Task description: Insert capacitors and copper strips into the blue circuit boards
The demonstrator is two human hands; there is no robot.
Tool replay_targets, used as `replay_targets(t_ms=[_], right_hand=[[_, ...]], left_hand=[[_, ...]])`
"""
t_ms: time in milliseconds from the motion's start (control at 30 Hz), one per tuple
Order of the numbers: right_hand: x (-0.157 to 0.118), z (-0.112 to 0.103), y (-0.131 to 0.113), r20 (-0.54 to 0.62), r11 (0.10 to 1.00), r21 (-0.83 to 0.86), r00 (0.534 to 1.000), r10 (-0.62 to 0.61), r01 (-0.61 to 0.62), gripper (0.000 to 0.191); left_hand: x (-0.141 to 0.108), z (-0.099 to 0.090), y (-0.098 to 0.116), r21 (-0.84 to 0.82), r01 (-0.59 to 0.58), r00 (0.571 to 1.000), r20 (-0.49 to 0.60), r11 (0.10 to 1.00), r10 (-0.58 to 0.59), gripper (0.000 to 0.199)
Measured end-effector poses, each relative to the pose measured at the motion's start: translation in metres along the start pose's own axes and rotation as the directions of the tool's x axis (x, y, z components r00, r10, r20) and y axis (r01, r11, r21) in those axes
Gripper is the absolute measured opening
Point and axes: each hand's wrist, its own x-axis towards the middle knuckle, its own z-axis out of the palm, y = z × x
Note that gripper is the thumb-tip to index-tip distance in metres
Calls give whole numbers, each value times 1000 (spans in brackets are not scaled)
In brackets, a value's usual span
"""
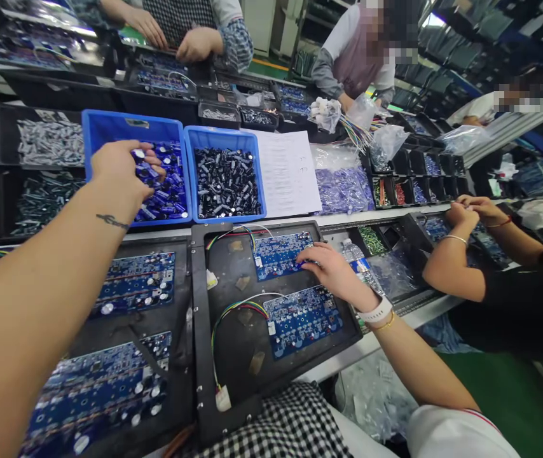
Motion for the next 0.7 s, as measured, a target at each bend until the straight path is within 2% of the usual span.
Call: replay_targets(t_ms=[100, 167, 233, 300, 367, 433, 500, 600, 700], right_hand=[[0, -1, 1, 2, 1000, -17, 1000, -12, 12, 13], [0, -2, 2, 7, 1000, -22, 1000, -21, 21, 12], [0, -2, 2, 12, 999, -24, 1000, -24, 25, 11], [0, -1, 2, 6, 999, -32, 1000, -24, 25, 10], [-1, 2, 3, -3, 997, -61, 999, -41, 41, 12], [-2, 4, 3, 1, 990, -116, 996, -87, 86, 16], [-3, 3, 1, 30, 976, -155, 988, -149, 151, 20], [-4, -5, -19, 0, 982, -112, 988, -151, 150, 22], [-6, -19, -58, -43, 991, 100, 995, -86, 90, 30]], left_hand=[[-40, 12, -9, -73, 126, 976, 189, 989, -110, 26], [-79, 17, -24, -44, 238, 949, 221, 970, -223, 25], [-121, 21, -45, 13, 332, 924, 198, 943, -327, 16], [-159, 23, -69, 29, 491, 852, 193, 871, -487, 4], [-187, 23, -91, 8, 619, 769, 198, 786, -608, 11], [-203, 24, -110, -42, 696, 707, 212, 717, -675, 9], [-210, 25, -123, -101, 737, 670, 232, 668, -705, 9], [-212, 27, -136, -155, 744, 666, 256, 650, -701, 15], [-214, 27, -142, -153, 725, 686, 257, 672, -681, 11]])
